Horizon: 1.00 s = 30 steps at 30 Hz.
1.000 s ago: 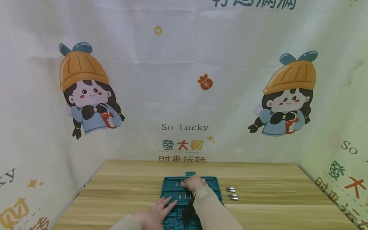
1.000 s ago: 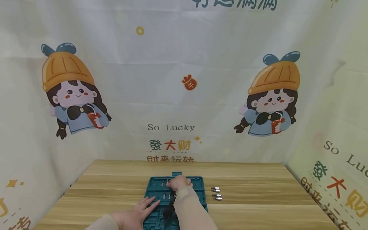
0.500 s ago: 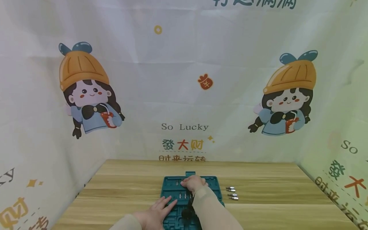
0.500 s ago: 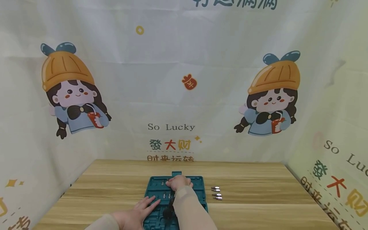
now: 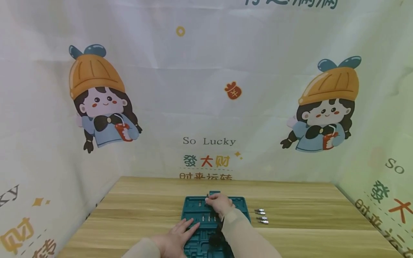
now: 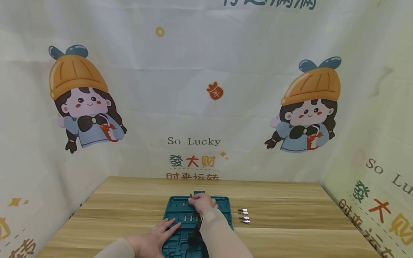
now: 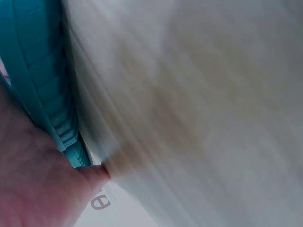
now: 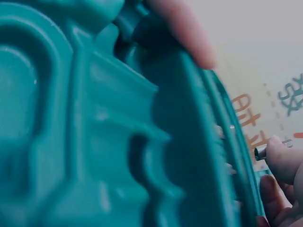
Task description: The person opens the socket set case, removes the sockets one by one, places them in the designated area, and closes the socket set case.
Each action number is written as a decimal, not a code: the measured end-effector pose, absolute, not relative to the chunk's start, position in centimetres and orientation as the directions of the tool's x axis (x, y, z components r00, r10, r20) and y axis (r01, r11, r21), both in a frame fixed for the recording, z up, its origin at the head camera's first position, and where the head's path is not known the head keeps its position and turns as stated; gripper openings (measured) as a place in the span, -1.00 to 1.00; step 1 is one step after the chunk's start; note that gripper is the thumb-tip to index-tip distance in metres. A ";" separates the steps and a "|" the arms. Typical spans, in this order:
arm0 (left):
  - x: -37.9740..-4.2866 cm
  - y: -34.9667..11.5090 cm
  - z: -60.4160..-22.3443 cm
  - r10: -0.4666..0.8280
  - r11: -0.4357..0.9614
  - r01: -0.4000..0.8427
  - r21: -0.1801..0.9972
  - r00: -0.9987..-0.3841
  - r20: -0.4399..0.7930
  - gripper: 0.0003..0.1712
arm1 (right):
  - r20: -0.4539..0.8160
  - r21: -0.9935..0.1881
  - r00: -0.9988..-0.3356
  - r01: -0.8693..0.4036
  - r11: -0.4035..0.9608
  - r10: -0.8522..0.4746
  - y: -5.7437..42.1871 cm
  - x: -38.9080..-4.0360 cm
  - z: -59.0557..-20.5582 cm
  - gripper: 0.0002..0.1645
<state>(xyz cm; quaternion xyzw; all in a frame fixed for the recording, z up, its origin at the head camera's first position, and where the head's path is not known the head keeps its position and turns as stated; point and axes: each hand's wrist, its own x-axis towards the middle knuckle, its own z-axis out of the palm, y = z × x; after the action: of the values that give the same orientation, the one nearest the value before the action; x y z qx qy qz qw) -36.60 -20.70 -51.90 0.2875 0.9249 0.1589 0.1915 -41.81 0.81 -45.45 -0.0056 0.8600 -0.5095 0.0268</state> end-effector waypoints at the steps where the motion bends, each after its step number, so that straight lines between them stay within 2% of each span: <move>1: -37.0 -20.8 -52.4 0.597 0.780 0.470 0.412 -0.756 -0.267 0.17 | -0.029 -0.878 -0.998 -0.003 0.478 -0.060 1.1 -41.7 -45.3 -0.73; 6: -38.4 -21.1 -53.9 0.604 0.775 0.460 0.433 -0.741 -0.292 0.20 | -0.003 -0.915 -0.980 -0.078 0.396 -0.201 2.8 -41.3 -44.2 -0.68; 11: -37.6 -20.9 -52.8 0.596 0.778 0.456 0.432 -0.755 -0.276 0.20 | 0.030 -0.923 -0.962 -0.131 0.362 -0.273 4.9 -41.0 -43.7 -0.72; 19: -34.4 -19.6 -48.5 0.575 0.796 0.438 0.419 -0.764 -0.293 0.17 | 0.038 -0.932 -0.970 -0.121 0.342 -0.239 8.7 -41.0 -44.2 -0.70; 27: -37.7 -21.0 -53.0 0.611 0.762 0.457 0.459 -0.742 -0.275 0.19 | 0.037 -0.928 -0.981 -0.106 0.357 -0.193 12.2 -40.8 -44.1 -0.80; 30: -37.3 -20.9 -52.4 0.602 0.767 0.444 0.463 -0.747 -0.282 0.20 | 0.013 -0.927 -0.983 -0.080 0.367 -0.181 13.4 -40.6 -43.9 -0.80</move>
<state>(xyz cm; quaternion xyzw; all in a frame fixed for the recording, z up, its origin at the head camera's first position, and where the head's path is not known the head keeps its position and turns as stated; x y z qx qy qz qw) -37.30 -20.89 -52.42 0.2854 0.9158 0.1868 0.2120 -40.56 13.36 -43.92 -0.0790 0.8254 -0.5571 0.0457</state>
